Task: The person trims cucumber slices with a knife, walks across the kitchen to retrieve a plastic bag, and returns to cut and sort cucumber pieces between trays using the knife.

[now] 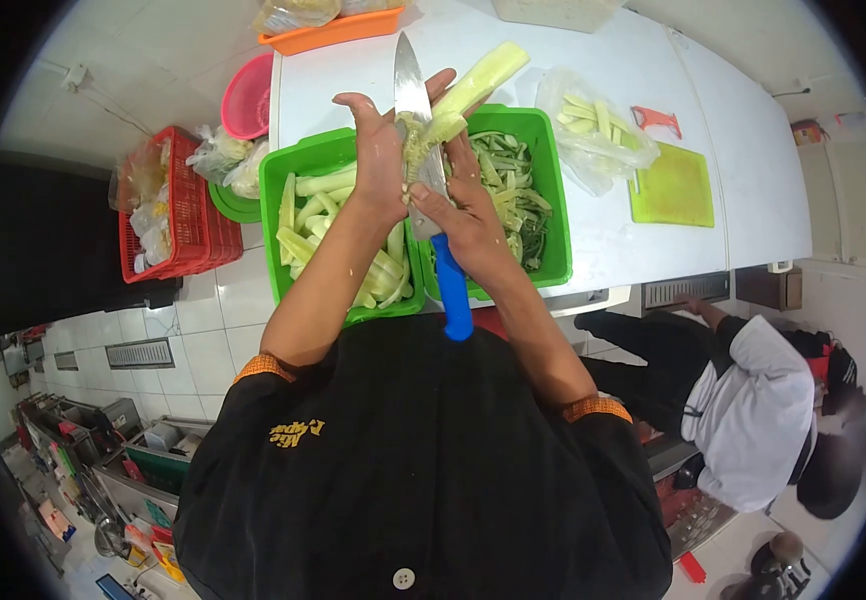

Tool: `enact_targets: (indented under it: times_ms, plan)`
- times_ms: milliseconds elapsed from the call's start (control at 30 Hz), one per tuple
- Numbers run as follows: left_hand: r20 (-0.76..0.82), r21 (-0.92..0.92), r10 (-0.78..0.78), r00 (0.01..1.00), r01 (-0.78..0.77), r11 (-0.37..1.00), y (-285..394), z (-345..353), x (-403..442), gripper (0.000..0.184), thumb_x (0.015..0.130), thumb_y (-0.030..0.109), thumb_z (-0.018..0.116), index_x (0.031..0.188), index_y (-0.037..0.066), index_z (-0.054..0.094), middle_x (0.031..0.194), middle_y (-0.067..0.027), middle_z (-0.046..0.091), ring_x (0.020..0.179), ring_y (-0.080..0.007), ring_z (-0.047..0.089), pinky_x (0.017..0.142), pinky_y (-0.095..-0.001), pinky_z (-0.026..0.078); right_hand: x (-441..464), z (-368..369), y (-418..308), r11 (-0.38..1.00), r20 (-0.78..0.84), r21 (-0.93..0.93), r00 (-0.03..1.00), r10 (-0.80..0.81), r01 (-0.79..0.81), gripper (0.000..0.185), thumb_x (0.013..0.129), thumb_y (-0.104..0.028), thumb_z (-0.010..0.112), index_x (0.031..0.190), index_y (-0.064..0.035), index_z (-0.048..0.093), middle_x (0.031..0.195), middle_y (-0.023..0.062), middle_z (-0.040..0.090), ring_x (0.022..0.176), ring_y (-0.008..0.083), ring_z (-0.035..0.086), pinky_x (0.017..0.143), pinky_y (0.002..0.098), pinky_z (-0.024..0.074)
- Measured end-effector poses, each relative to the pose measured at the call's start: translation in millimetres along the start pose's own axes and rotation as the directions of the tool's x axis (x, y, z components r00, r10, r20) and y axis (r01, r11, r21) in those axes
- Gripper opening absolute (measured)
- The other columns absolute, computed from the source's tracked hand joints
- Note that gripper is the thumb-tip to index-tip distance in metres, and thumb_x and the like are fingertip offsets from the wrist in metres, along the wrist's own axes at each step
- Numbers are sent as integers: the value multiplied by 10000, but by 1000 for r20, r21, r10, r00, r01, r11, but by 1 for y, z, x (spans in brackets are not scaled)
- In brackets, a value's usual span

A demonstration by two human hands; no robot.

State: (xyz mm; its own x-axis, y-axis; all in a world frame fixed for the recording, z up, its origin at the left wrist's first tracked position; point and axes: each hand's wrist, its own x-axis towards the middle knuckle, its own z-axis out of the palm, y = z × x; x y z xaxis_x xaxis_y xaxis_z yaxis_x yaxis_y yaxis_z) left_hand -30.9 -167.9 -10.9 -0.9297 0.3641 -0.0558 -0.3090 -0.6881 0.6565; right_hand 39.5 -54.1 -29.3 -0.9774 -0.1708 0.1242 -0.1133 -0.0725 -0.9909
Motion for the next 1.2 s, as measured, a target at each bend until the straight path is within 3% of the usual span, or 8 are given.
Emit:
enact_targets:
  times_ms: [233, 333, 467, 567, 767, 967, 1067, 1200]
  plan:
    - [296, -339, -141, 945, 242, 909, -37, 17, 33, 804, 1039, 596, 192, 1521, -46, 229, 1521, -308, 363, 1376, -339, 453, 1059, -348, 460, -19, -73, -7, 907, 30, -417, 998, -53, 61, 340, 932, -264, 660, 1207, -69, 706, 1627, 215, 229, 1531, 407, 39, 1216, 487, 60]
    - [321, -118, -87, 943, 131, 984, -59, 21, 45, 682, 1066, 474, 261, 1521, -33, 242, 1532, -255, 380, 1379, -329, 450, 1090, -376, 446, -27, -95, -22, 740, 86, -659, 990, -107, 138, 343, 930, -256, 669, 1213, -65, 701, 1618, 219, 253, 1526, 416, 71, 1209, 491, 84]
    - [194, -78, -35, 980, 51, 996, -66, 0, 47, 554, 1062, 238, 405, 1529, -12, 241, 1515, -201, 423, 1364, -321, 462, 1112, -422, 428, -47, -100, -54, 572, 13, -813, 987, -161, 104, 329, 935, -200, 641, 1201, -15, 697, 1596, 183, 331, 1514, 377, 181, 1200, 469, 137]
    - [117, -65, -26, 993, 34, 997, -62, -27, 44, 480, 1036, 43, 437, 1488, -17, 287, 1472, -194, 469, 1331, -316, 496, 1104, -434, 434, -53, -100, -36, 334, 1, -942, 993, -121, 42, 170, 905, -169, 646, 945, -15, 705, 1560, 171, 385, 1485, 365, 245, 1169, 538, 150]
    - [-174, 291, 33, 984, 19, 956, -52, -54, 34, 314, 1053, 55, 404, 1361, -3, 391, 1337, -225, 566, 1214, -323, 591, 1021, -430, 504, -64, -108, 8, 88, 74, -992, 987, -143, 87, 114, 843, -100, 641, 775, -10, 628, 1392, 188, 523, 1313, 325, 454, 1052, 521, 299]
    - [-162, 471, 31, 986, 50, 881, -46, -54, 2, 327, 1047, 82, 459, 1366, 15, 482, 1164, -161, 658, 1011, -223, 676, 763, -341, 606, -46, -129, 27, 421, -51, -907, 989, -138, 12, 209, 913, -161, 645, 1015, 18, 683, 1312, 176, 570, 1205, 307, 519, 1012, 425, 389]
    - [30, 576, -77, 997, 45, 816, -59, -35, -2, 288, 1036, 92, 493, 1308, 17, 547, 1082, -130, 676, 958, -193, 676, 742, -324, 598, -1, -97, -8, 974, -205, -95, 961, 184, -206, 316, 960, -241, 647, 1162, 2, 661, 1161, 120, 643, 1034, 208, 600, 907, 375, 475]
    - [23, 594, -114, 993, 78, 800, -68, -6, 5, 246, 982, 2, 541, 1222, -37, 575, 1011, -118, 691, 899, -170, 677, 673, -324, 582, 46, -97, -7, 934, -122, 65, 926, 357, -352, 283, 990, -292, 626, 1098, -32, 656, 900, 35, 664, 728, 92, 608, 648, 267, 506]
